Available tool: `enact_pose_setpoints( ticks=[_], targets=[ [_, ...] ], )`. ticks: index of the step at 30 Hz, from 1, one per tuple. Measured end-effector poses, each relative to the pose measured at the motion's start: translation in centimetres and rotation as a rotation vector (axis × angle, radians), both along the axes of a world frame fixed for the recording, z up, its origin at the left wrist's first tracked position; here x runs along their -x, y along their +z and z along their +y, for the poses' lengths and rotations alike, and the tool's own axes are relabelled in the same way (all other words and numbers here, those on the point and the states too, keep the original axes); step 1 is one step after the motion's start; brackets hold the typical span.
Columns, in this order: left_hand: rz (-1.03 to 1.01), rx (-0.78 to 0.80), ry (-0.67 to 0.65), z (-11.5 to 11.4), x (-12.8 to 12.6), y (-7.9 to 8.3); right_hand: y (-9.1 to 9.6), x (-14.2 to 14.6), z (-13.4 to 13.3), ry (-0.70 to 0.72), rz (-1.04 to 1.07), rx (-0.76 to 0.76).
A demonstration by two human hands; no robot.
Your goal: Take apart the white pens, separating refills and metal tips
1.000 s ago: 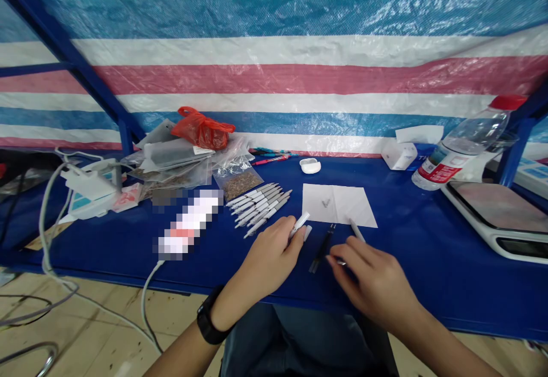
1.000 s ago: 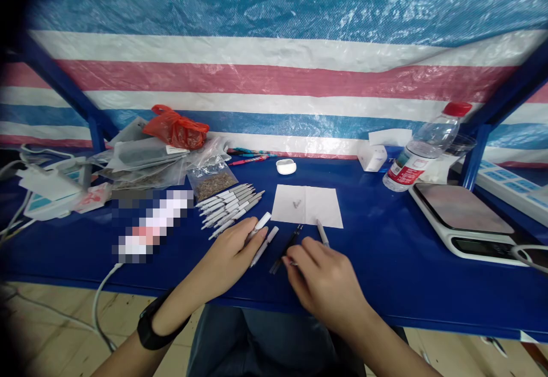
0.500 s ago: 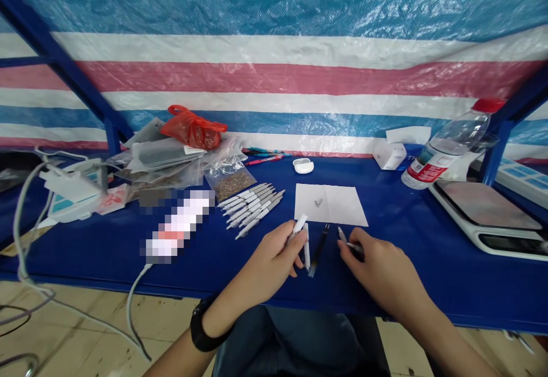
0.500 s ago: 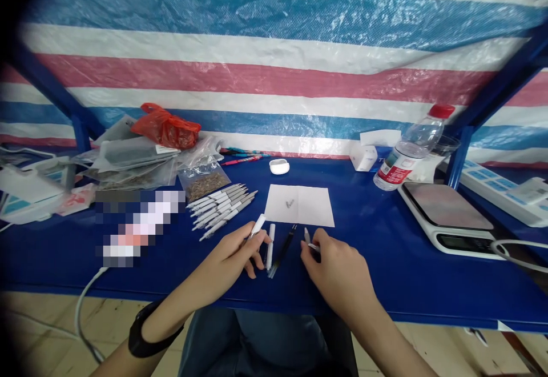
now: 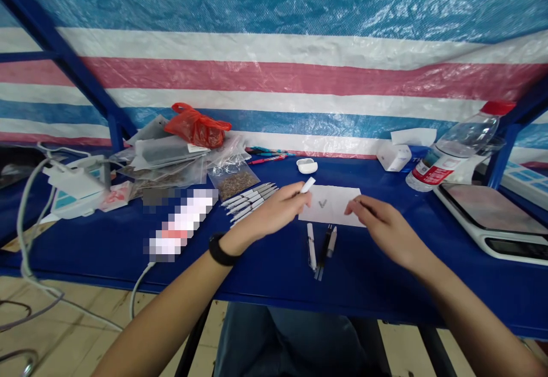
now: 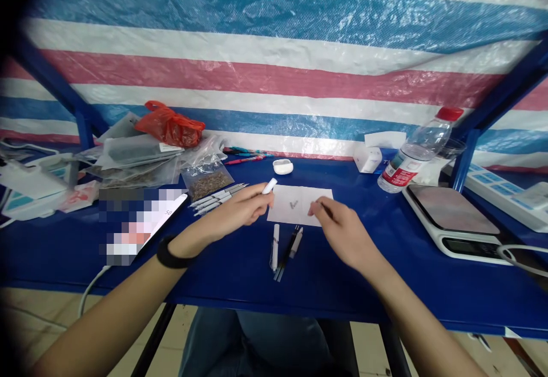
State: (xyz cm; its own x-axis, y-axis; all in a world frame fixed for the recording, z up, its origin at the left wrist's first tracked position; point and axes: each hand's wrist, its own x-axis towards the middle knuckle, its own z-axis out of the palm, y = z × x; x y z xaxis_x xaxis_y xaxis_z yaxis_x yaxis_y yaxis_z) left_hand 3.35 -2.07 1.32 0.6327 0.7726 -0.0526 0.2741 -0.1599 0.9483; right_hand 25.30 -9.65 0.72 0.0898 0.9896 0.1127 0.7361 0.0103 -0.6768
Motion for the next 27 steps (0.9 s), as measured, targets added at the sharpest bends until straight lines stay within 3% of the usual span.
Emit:
enact_pose_setpoints(
  ticks=[3, 5, 9, 12, 21, 27],
  targets=[
    [-0.079, -0.061, 0.026, 1.1, -0.8, -0.4, 1.1, -0.8, 2.7, 0.037, -0.035, 0.033],
    [-0.08, -0.106, 0.045, 1.1, -1.0, -0.9, 1.6, -0.8, 3.5, 0.185, -0.086, 0.044],
    [-0.051, -0.172, 0.05, 0.7, -0.9, -1.9, 2.3, -0.1, 2.4, 0.566, -0.189, 0.206],
    [-0.05, -0.194, 0.063, 0.7, -0.9, -2.3, 2.6, 0.8, 1.1, 0.707, -0.248, 0.283],
    [-0.042, -0.225, 0.049, 0.7, -1.2, -2.3, 2.2, 3.5, 0.9, 0.79, -0.665, 0.146],
    [-0.038, -0.193, 0.043, 0.6, -0.9, -2.3, 2.7, 5.5, 1.6, 0.871, -0.871, 0.204]
  ],
)
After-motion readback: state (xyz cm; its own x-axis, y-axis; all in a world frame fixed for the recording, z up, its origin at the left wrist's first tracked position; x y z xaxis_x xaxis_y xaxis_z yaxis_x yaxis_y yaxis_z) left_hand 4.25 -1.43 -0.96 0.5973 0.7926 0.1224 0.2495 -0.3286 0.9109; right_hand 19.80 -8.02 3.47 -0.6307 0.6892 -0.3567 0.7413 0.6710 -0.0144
